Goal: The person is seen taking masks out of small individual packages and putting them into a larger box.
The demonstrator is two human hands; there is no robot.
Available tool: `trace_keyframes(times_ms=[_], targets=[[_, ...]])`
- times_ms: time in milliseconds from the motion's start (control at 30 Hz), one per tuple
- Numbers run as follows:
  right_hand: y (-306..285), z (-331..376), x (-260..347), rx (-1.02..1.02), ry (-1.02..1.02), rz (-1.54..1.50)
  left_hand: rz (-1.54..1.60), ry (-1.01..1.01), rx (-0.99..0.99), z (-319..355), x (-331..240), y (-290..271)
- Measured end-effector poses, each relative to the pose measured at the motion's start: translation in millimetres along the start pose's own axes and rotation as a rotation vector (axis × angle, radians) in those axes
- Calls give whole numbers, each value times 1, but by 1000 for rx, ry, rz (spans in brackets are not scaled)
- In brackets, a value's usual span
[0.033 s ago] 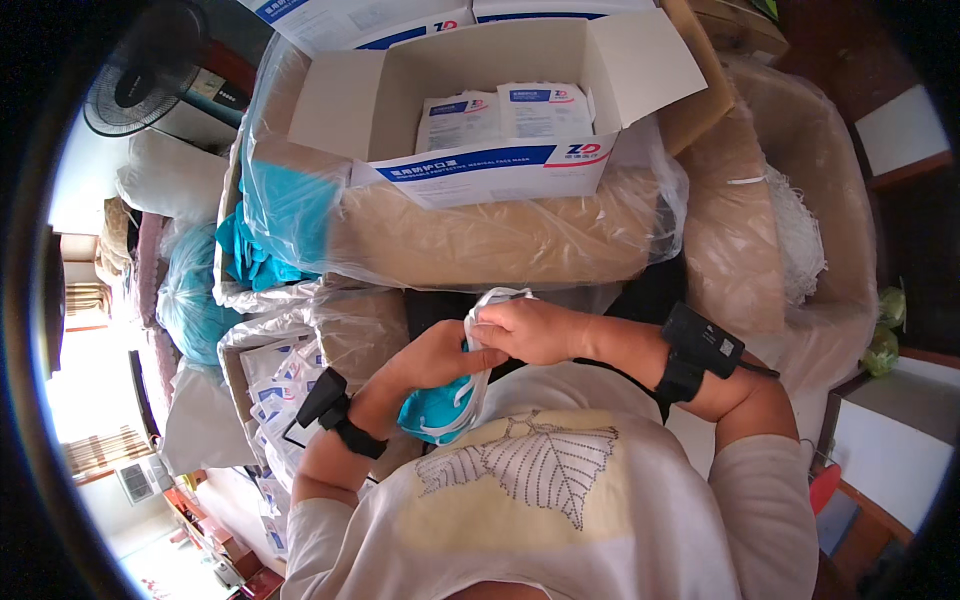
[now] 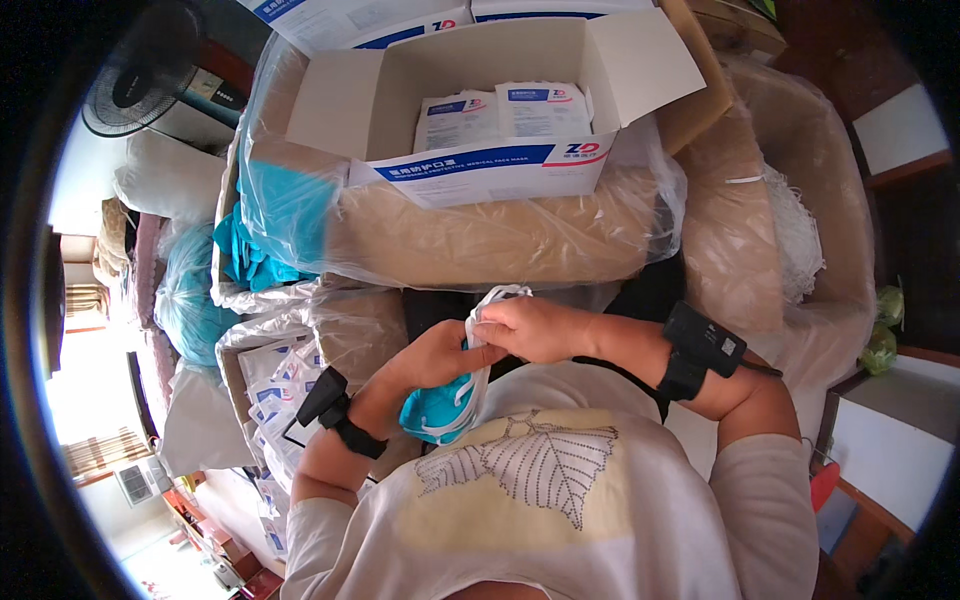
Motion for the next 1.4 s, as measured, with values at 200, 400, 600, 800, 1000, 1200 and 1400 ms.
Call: trace_keyframes(times_ms=[200,400,600,800,1000,1200,1400], targets=[[5,23,-2,290,226,33,321,-42,176,16,11,7],[28,31,-5,394,287,-228,478,-43,170,26,7,12],[38,31,-12,401,381,-291,559,-36,118,25,17,19],[24,52,-4,560,266,-109,555,41,210,37,-1,29],[-10,100,10,731,299,66,509,107,342,48,-15,62],[-36,133,3,754,445,13,472,101,393,50,-30,62],[-40,153,0,762,552,-75,389,118,392,51,-31,63]])
Point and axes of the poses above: each hand's wrist, its own z-axis away from the middle knuckle, its own y-axis out of the palm, x = y × z, the point moved 9 cm from there along -z, towards the middle knuckle, and after that the axes turned 15 degrees about -x, right-handed, at the moved point
